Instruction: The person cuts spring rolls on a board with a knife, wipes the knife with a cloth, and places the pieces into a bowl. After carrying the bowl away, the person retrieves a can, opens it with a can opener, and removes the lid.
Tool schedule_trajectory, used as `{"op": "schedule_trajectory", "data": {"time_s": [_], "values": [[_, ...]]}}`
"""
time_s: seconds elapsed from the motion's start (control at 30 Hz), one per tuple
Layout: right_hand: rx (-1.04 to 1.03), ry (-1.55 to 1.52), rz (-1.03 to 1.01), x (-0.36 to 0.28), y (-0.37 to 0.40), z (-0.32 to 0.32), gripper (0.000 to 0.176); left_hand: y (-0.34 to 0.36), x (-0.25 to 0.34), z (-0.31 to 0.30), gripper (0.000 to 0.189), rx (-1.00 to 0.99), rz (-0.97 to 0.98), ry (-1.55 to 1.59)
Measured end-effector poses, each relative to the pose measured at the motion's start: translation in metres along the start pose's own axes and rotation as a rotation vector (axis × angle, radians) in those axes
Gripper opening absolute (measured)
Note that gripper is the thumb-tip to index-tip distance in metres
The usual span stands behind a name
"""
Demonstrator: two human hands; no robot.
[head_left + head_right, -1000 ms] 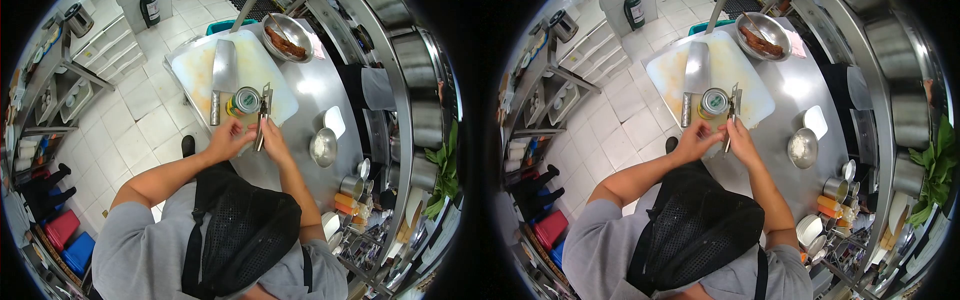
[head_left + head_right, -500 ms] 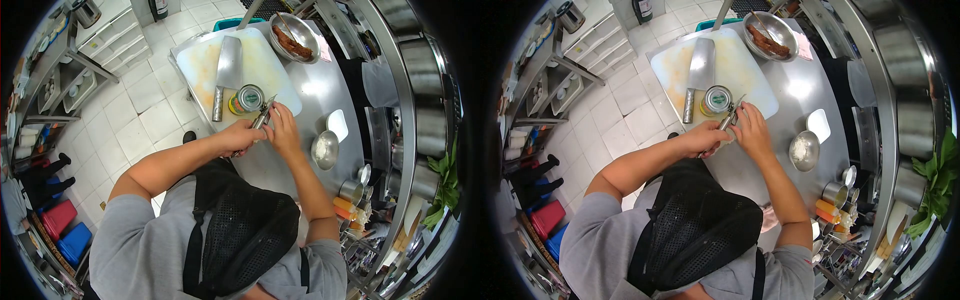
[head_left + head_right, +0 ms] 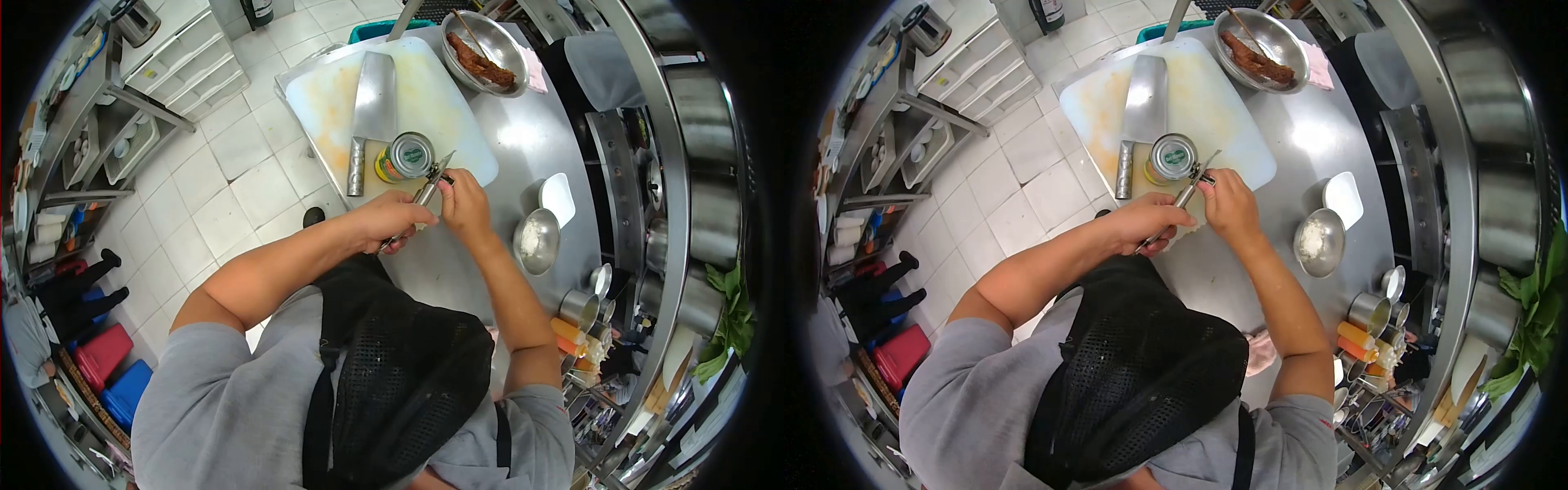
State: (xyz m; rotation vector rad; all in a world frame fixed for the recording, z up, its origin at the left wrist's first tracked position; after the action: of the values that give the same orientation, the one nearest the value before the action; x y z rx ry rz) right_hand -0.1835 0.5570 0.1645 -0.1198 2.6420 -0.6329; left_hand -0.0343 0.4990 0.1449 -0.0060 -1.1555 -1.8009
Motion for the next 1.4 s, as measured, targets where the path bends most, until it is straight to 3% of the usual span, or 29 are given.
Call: {"op": "schedule_trajectory", "data": {"time_s": [0.03, 0.1, 0.13, 0.3, 0.33, 0.4, 0.43, 0.5, 0.6, 0.73, 0.8, 0.83, 0.9, 1.0, 1.07, 1.13, 1.23, 1.3, 1.4], "values": [[0.0, -0.002, 0.003, -0.004, -0.004, -0.002, 0.022, 0.001, 0.0, 0.001, 0.026, 0.003, -0.017, 0.023], [-0.156, -0.605, 0.876, 0.016, 0.007, 0.011, 0.029, 0.004, 0.0, 0.002, 0.026, 0.008, -0.032, 0.044], [-0.155, -0.606, 0.876, 0.017, 0.009, 0.011, 0.029, 0.005, 0.0, 0.004, 0.026, -0.008, -0.021, 0.033], [-0.153, -1.134, 1.293, 0.028, 0.032, 0.028, 0.032, 0.001, -0.005, 0.001, 0.025, -0.054, -0.017, 0.063], [-0.152, -1.129, 1.29, 0.023, 0.034, 0.03, 0.032, 0.002, -0.005, 0.002, 0.026, -0.04, -0.01, 0.059], [0.073, -0.513, 0.774, 0.009, 0.025, 0.005, 0.029, 0.0, -0.005, 0.002, 0.026, -0.031, 0.002, 0.062], [0.067, -0.51, 0.772, 0.007, 0.03, 0.003, 0.029, 0.0, -0.006, 0.001, 0.028, -0.019, 0.004, 0.053], [0.038, -0.197, 0.214, -0.016, 0.022, -0.008, 0.036, -0.001, -0.008, -0.002, 0.03, -0.007, 0.003, 0.045], [0.029, -0.09, 0.104, -0.027, 0.02, -0.004, 0.044, -0.002, -0.011, -0.006, 0.036, -0.012, 0.01, -0.018], [0.026, -0.031, 0.142, -0.011, 0.026, 0.008, 0.042, -0.028, -0.029, -0.018, 0.042, -0.092, 0.062, 0.092], [0.218, -0.248, 0.342, -0.017, 0.028, 0.004, 0.027, -0.049, -0.037, -0.029, 0.043, -0.092, 0.088, 0.132], [0.216, -0.242, 0.342, -0.023, 0.032, 0.005, 0.027, -0.054, -0.035, -0.03, 0.04, -0.144, 0.152, 0.112], [0.197, -0.637, 0.798, -0.021, 0.058, 0.022, 0.014, -0.065, -0.037, -0.033, 0.038, -0.21, 0.209, 0.09], [0.13, -0.809, 0.789, -0.042, 0.062, 0.033, 0.018, -0.07, -0.039, -0.022, 0.043, -0.302, 0.313, -0.108], [0.18, -0.8, 0.809, -0.05, 0.055, 0.027, 0.016, -0.071, -0.038, -0.013, 0.055, -0.251, 0.458, -0.213], [0.065, -0.55, 0.859, -0.05, 0.056, 0.019, 0.013, -0.071, -0.036, -0.012, 0.06, -0.24, 0.466, -0.291], [0.119, -0.426, 0.848, -0.065, 0.054, 0.0, 0.012, -0.064, -0.027, -0.004, 0.07, -0.231, 0.475, -0.432], [0.177, -0.454, 0.895, -0.07, 0.067, -0.006, 0.012, -0.055, -0.022, 0.005, 0.085, -0.297, 0.776, -0.52], [0.225, -0.515, 0.846, -0.067, 0.09, -0.008, 0.018, -0.049, -0.025, 0.014, 0.099, -0.289, 0.786, -0.627]]}}
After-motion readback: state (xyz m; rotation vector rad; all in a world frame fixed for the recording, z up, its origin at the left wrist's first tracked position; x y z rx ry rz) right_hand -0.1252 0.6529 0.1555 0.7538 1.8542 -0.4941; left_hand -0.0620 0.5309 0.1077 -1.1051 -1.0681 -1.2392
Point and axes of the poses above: each hand's wrist, its own y-axis away from the middle knuckle, its own z-axis out of the palm, x = y × z, the point moved 5 cm from there along -y, towards the middle knuckle, and after that the axes turned 9 degrees about -z, right-handed, at the moved point
